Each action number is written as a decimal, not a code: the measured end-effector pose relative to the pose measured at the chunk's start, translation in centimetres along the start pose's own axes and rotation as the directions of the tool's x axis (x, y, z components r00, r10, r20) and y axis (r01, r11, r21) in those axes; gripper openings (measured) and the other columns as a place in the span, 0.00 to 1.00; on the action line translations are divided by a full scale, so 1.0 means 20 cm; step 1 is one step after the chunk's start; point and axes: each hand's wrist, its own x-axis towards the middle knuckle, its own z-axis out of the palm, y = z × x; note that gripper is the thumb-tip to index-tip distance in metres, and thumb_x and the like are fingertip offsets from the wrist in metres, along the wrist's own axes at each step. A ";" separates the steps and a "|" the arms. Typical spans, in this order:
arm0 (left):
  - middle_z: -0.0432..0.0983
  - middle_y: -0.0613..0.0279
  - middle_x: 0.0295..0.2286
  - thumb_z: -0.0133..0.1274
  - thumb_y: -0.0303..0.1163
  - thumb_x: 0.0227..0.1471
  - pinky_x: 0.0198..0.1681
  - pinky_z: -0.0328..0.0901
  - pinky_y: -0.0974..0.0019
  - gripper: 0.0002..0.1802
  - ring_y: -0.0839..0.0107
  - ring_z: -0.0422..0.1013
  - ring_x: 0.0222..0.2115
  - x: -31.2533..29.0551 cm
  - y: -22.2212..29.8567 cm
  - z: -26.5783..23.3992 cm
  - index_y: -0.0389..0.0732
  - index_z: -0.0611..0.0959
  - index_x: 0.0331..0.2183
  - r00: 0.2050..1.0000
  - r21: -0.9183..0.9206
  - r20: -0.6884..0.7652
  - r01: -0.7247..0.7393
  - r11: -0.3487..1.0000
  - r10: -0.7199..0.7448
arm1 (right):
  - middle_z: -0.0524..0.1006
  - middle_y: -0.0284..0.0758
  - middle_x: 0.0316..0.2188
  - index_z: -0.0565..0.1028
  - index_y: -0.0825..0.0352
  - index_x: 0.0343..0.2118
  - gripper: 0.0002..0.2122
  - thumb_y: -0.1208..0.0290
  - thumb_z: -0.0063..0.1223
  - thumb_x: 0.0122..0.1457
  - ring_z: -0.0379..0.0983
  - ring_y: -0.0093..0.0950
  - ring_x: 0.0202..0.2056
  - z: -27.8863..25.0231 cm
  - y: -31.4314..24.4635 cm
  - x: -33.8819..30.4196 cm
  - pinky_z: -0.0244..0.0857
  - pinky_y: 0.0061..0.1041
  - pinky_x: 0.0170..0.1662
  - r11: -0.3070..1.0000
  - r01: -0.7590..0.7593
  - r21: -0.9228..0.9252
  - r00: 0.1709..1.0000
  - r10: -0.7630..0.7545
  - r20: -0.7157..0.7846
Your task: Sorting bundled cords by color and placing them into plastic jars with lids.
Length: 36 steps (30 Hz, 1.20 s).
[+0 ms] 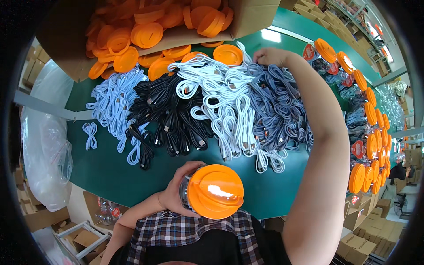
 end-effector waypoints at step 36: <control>0.61 0.50 0.57 0.78 0.36 0.27 0.61 0.58 0.56 0.65 0.55 0.64 0.55 -0.02 0.01 0.02 0.38 0.59 0.64 1.000 -0.042 -0.010 0.023 0.999 -0.024 | 0.77 0.39 0.46 0.78 0.63 0.52 0.22 0.82 0.53 0.52 0.76 0.36 0.39 0.32 -0.23 -0.46 0.71 0.31 0.46 0.971 0.217 -0.100 0.963 -0.229 -0.139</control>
